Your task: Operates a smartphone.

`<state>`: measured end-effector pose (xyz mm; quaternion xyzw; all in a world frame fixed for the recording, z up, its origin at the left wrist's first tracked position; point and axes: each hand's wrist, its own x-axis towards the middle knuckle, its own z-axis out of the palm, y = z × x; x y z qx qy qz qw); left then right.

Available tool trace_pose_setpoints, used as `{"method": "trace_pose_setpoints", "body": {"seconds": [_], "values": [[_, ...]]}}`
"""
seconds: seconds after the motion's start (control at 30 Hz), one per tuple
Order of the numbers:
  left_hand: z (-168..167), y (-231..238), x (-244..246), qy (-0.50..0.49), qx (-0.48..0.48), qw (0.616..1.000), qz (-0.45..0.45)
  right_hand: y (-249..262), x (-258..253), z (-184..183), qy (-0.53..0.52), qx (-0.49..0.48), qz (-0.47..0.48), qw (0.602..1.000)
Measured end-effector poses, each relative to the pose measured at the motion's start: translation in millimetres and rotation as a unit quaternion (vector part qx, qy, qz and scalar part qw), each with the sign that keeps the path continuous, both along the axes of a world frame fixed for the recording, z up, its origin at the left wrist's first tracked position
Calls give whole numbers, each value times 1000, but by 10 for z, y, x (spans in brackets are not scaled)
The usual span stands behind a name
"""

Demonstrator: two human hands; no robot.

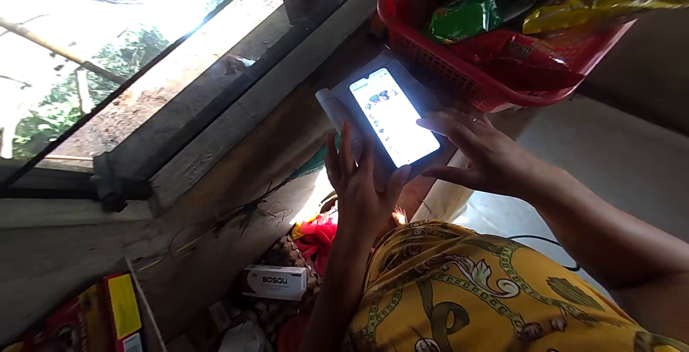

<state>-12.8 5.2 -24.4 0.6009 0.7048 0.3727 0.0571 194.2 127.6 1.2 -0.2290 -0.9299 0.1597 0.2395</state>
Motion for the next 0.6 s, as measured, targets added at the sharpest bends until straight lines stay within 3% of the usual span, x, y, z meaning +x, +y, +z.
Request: {"method": "trace_pose_setpoints", "body": {"seconds": [0.6], "values": [[-22,-7,8,-34,-6,999,-3,-90,175,-27,-7,56,60,997]]}}
